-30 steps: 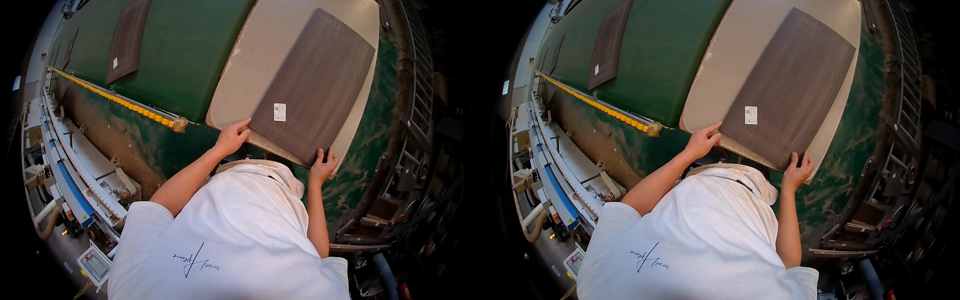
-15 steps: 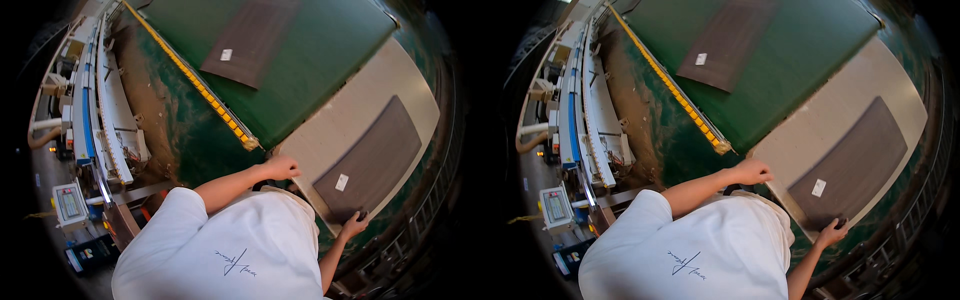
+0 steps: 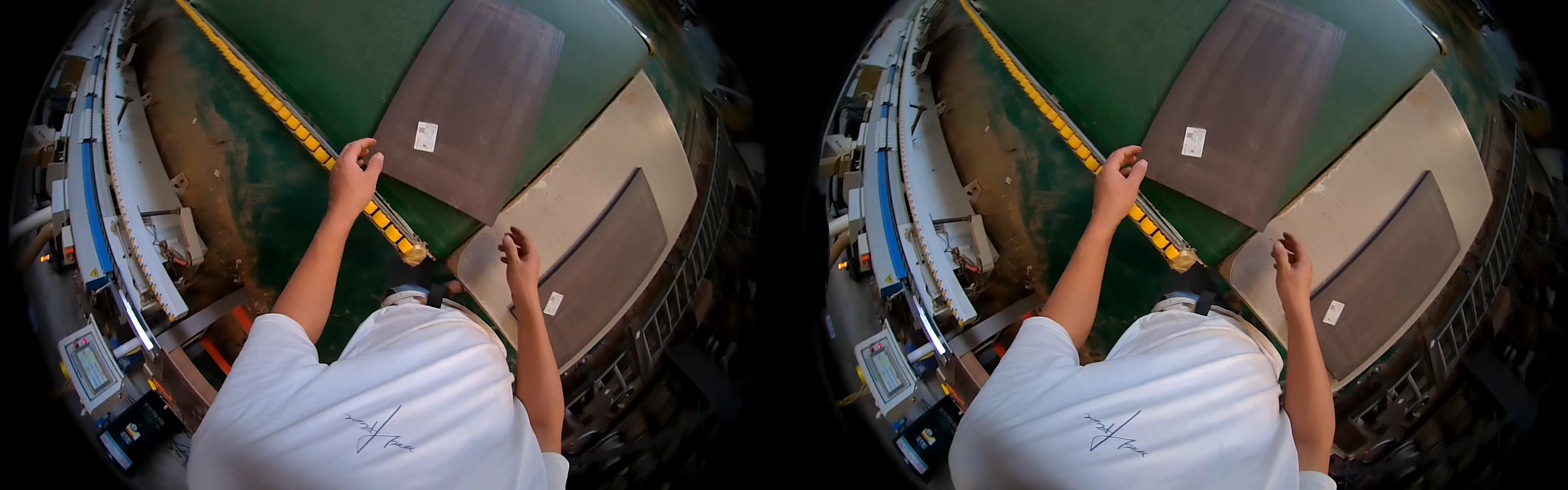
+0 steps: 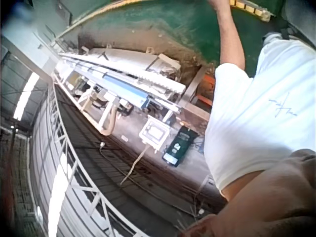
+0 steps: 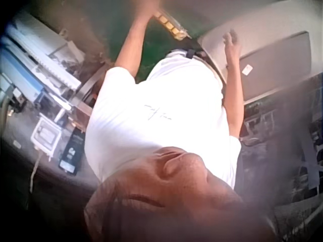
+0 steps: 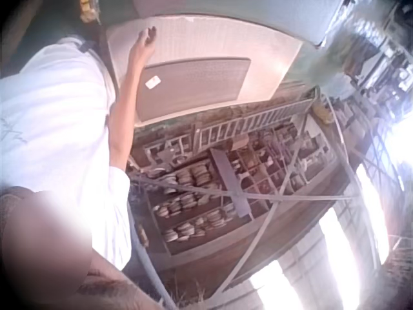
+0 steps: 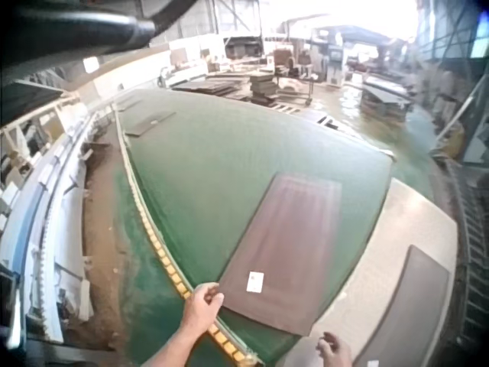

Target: The person organizes wooden panels on a table, operates a control panel, and then replaces a tape roll on a woodworking machine, adjusting internal components with a small tool.

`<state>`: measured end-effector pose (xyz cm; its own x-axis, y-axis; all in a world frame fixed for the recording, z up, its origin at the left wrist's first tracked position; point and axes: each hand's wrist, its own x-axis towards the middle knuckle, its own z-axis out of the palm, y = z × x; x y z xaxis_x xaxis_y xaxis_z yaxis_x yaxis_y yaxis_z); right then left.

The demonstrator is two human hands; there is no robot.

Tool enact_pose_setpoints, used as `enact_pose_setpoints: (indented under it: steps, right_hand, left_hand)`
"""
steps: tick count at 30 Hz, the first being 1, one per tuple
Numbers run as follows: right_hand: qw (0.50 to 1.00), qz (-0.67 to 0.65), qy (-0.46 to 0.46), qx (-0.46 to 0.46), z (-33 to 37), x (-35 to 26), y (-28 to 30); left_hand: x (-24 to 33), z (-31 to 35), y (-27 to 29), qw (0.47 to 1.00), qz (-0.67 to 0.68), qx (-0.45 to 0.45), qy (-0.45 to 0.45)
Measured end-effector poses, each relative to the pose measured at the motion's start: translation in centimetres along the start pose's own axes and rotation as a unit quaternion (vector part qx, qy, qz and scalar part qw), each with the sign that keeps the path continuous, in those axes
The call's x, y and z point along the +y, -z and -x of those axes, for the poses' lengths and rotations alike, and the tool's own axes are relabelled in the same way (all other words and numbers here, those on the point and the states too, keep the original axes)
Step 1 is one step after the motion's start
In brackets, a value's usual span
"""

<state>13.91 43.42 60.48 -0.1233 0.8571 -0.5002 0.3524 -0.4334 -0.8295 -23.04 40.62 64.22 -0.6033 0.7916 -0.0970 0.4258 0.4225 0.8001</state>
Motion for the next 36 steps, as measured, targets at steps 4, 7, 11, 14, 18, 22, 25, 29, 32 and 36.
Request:
enact_pose_setpoints:
  steps: [4,7,11,14,18,22,25,29,32,36]
  right_hand:
    - [0.993,-0.100,-0.061,0.008,-0.5,0.8,-0.4]
    - [0.976,-0.180,-0.118,0.001,0.4,2.1,0.8]
    - [0.953,-0.253,-0.152,0.061,2.2,5.6,4.6]
    - [0.948,-0.273,-0.139,0.090,5.1,7.5,8.7]
    - [0.940,-0.293,-0.137,0.113,10.9,9.3,13.3]
    - [0.946,-0.270,-0.099,0.152,15.4,13.5,17.0]
    - [0.936,-0.286,-0.104,0.178,18.5,16.3,18.2]
    - [0.917,-0.317,-0.123,0.207,21.9,18.7,19.2]
    - [0.892,-0.355,-0.118,0.252,23.2,19.7,19.9]
    - [0.885,-0.343,-0.096,0.300,23.8,20.5,22.1]
  left_hand:
    - [-1.2,0.2,-3.1,0.999,-0.013,-0.036,-0.037]
    - [-0.8,1.9,-5.8,0.993,-0.050,-0.092,-0.046]
    - [0.1,4.9,-9.5,0.988,-0.076,-0.118,-0.059]
    - [3.0,6.8,-11.0,0.984,-0.042,-0.169,-0.025]
    - [2.4,11.2,-17.5,0.955,0.194,-0.202,0.102]
    - [5.6,16.6,-21.2,0.979,0.060,-0.182,0.076]
    - [7.5,18.5,-23.3,0.976,0.013,-0.208,0.063]
    - [9.6,20.4,-26.6,0.961,0.054,-0.268,0.039]
    - [11.2,21.9,-28.4,0.955,0.041,-0.293,-0.001]
    - [13.4,22.4,-29.8,0.931,-0.006,-0.362,-0.053]
